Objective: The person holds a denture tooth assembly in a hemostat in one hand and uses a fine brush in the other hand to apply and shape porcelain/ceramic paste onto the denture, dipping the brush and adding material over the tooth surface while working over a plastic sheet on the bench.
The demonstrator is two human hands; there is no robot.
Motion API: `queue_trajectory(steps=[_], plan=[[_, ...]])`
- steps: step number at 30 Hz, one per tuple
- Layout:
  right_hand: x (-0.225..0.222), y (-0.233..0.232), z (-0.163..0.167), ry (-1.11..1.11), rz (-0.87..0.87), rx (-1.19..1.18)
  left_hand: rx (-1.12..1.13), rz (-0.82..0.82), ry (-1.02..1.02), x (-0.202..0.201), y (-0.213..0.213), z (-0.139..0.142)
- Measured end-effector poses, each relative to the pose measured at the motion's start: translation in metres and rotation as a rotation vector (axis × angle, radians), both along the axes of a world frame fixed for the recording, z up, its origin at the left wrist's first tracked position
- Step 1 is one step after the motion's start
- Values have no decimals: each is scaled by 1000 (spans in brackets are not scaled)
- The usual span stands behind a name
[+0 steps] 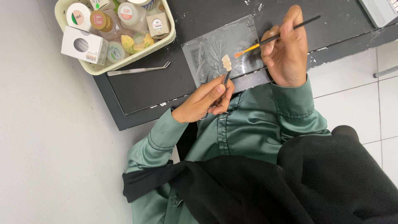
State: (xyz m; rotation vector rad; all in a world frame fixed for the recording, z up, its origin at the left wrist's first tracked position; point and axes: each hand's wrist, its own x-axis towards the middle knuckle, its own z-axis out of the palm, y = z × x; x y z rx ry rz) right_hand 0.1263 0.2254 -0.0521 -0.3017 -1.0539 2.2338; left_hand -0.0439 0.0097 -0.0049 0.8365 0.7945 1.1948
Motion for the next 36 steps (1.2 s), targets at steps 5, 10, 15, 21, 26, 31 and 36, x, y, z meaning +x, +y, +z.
queue_trajectory(steps=[5,10,15,21,26,31,36], plan=[[1,-1,1,-2,39,-27,-7,-5,-21,1,1,1],[0,-1,2,-15,47,20,-9,-10,-8,1,1,2],[-2,-1,6,-37,51,43,-6,-12,1,1,1,2],[-3,-2,8,-44,49,41,7,-3,7,2,2,1],[-1,-1,5,3,15,-17,7,-4,-4,1,1,1],[0,1,3,11,31,8,5,-4,6,1,1,1],[0,-1,3,-7,26,8,1,-12,10,0,1,1]])
